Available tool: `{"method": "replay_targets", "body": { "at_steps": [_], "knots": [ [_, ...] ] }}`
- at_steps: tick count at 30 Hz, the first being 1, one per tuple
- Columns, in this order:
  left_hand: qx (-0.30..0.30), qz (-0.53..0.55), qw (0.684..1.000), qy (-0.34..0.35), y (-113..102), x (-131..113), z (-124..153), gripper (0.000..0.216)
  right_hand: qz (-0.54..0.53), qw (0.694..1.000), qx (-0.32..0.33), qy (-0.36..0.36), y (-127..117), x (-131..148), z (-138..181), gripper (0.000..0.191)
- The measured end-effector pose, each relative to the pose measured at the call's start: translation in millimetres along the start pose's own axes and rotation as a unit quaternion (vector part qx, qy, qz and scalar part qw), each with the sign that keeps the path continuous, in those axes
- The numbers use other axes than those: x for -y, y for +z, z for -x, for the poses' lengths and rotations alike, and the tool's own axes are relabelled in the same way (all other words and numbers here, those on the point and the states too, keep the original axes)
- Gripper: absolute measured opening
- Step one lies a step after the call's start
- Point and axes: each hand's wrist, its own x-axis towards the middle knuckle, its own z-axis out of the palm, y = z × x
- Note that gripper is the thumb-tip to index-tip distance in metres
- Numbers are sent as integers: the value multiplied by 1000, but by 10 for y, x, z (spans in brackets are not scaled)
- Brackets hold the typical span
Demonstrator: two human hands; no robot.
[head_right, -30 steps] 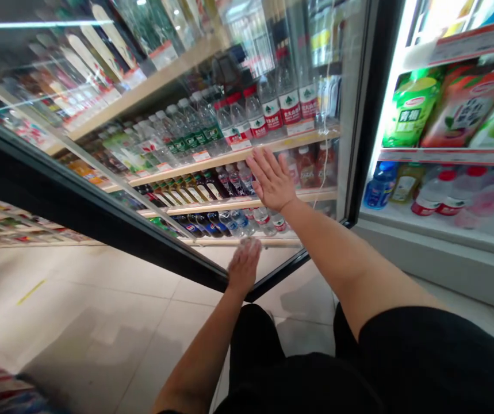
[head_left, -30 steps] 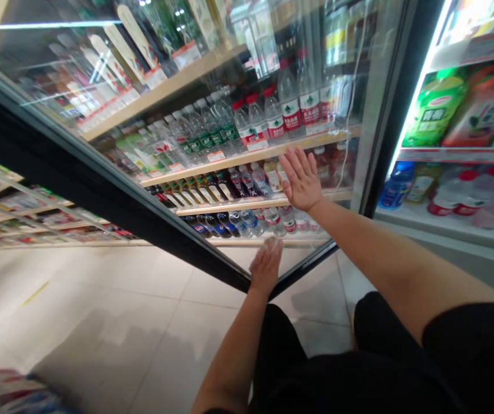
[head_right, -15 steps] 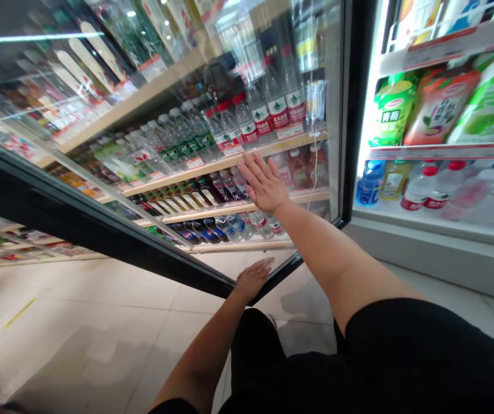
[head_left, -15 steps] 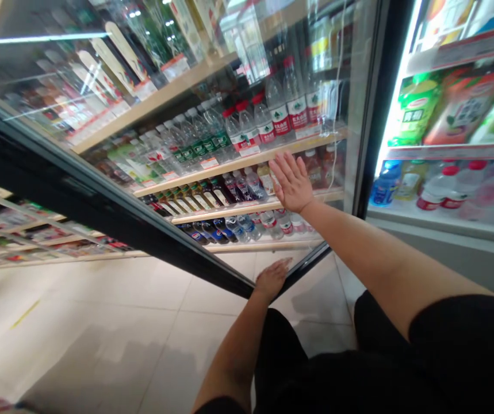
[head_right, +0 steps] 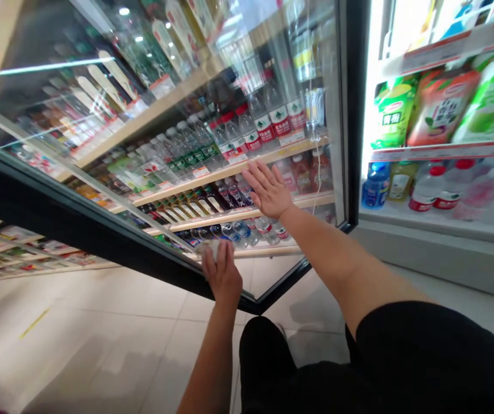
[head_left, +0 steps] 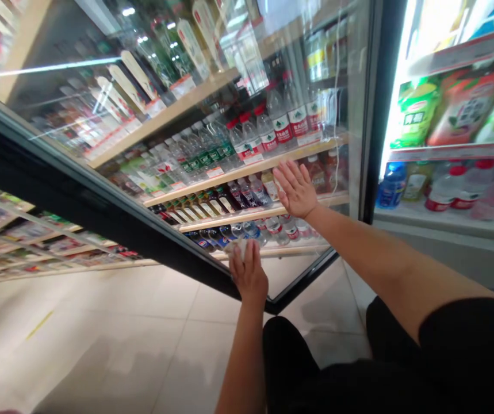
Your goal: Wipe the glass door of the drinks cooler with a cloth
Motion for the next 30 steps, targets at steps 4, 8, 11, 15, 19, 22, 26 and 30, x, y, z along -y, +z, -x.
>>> {"method": "replay_targets", "body": {
  "at_steps": [4, 8, 11, 15, 19, 22, 26, 30],
  "knots": [
    [-25, -19, 1000, -5, -21, -104, -204, 46, 2, 1000, -18, -10, -16, 15, -1, 55],
    [-118, -20, 992, -36, -174, -3, -705, 47, 3, 1000, -24, -9, -45, 27, 4, 54],
    [-113, -21, 993, -37, -150, -38, -616, 45, -2, 1000, -23, -12, -63, 26, 19, 53],
    [-83, -46, 995, -20, -120, -147, -395, 50, -3, 999, -32, -15, -56, 14, 36, 53],
    [-115, -51, 991, -44, -463, -107, -946, 60, 4, 998, -49, -24, -44, 16, 35, 53],
    [-129, -42, 989, -64, -681, -42, -1328, 60, 4, 999, -47, -22, -45, 25, 32, 52],
    [-135, -38, 989, -48, -547, -58, -1097, 58, 4, 999, -48, -22, -36, 25, 37, 53],
    [-124, -22, 992, -29, -450, -21, -981, 57, 17, 998, -51, -23, -29, 28, 30, 53]
  ]
}}
